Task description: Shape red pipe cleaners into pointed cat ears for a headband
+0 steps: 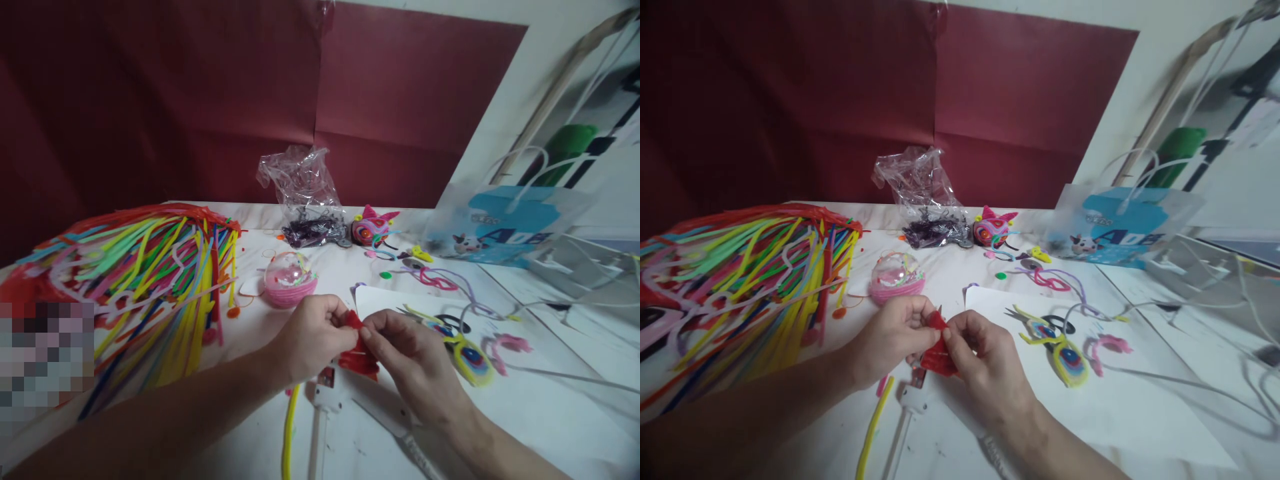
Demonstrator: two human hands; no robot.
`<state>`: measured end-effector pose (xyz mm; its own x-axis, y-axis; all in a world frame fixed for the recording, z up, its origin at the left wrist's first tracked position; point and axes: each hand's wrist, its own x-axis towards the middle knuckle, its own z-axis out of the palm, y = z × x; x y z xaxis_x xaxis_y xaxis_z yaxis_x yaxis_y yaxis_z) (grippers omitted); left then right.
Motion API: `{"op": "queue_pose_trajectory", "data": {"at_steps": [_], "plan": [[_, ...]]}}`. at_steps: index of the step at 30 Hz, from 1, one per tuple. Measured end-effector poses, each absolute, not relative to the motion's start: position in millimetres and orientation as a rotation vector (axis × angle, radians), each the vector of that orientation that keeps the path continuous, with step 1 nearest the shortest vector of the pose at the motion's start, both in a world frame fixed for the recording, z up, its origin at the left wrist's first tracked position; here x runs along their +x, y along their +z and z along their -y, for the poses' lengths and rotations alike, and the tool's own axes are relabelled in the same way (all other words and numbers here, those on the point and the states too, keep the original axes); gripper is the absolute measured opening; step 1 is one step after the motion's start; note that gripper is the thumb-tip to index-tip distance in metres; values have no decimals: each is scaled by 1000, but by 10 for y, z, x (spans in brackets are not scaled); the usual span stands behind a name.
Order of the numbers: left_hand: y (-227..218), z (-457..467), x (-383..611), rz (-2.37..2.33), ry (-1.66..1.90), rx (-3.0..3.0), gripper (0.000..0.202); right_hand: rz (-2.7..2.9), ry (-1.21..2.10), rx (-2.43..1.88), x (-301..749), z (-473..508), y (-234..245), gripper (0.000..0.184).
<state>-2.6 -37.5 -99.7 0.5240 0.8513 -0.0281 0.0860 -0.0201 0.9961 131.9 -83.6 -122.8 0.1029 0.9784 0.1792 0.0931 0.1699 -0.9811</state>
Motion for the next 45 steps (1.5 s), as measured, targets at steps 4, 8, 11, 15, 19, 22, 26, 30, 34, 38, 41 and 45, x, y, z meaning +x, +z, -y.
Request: {"op": "queue_pose_trajectory", "data": {"at_steps": [4, 8, 11, 15, 19, 22, 26, 30, 34, 38, 41, 45], "plan": [[-1022, 372, -32, -860, 759, 1472, 6, 1248, 1000, -1178, 1294, 849, -1210, 30], [-1028, 331, -64, -868, 721, 1485, 5, 1196, 1075, -1170, 1315, 822, -1168, 33], [-997, 289, -95, -833, 638, 1475, 10, 1175, 1125, -1131, 1375, 784, -1180, 28], [-963, 253, -113, -807, 586, 1425, 22, 1144, 1218, -1065, 1437, 748, -1232, 23], [-992, 243, -107, -829, 648, 1447, 19, 1115, 1282, -1019, 1423, 756, -1230, 21], [-1022, 233, -106, -844, 681, 1425, 17, 1124, 1352, -963, 1398, 768, -1200, 21], [-1037, 222, -111, -833, 684, 1429, 16, 1131, 1389, -956, 1393, 763, -1201, 17], [-1034, 233, -111, -804, 622, 1449, 19, 1120, 1326, -1000, 1419, 752, -1242, 18], [-1033, 252, -102, -814, 612, 1487, 17, 1094, 1305, -977, 1428, 746, -1250, 17], [-1036, 262, -92, -802, 662, 1494, 16, 1073, 1296, -962, 1418, 739, -1233, 17], [-1034, 265, -96, -805, 637, 1487, 22, 1054, 1256, -998, 1419, 729, -1231, 20], [-1029, 283, -108, -806, 533, 1534, 20, 1045, 1199, -1018, 1424, 726, -1234, 22]]}}
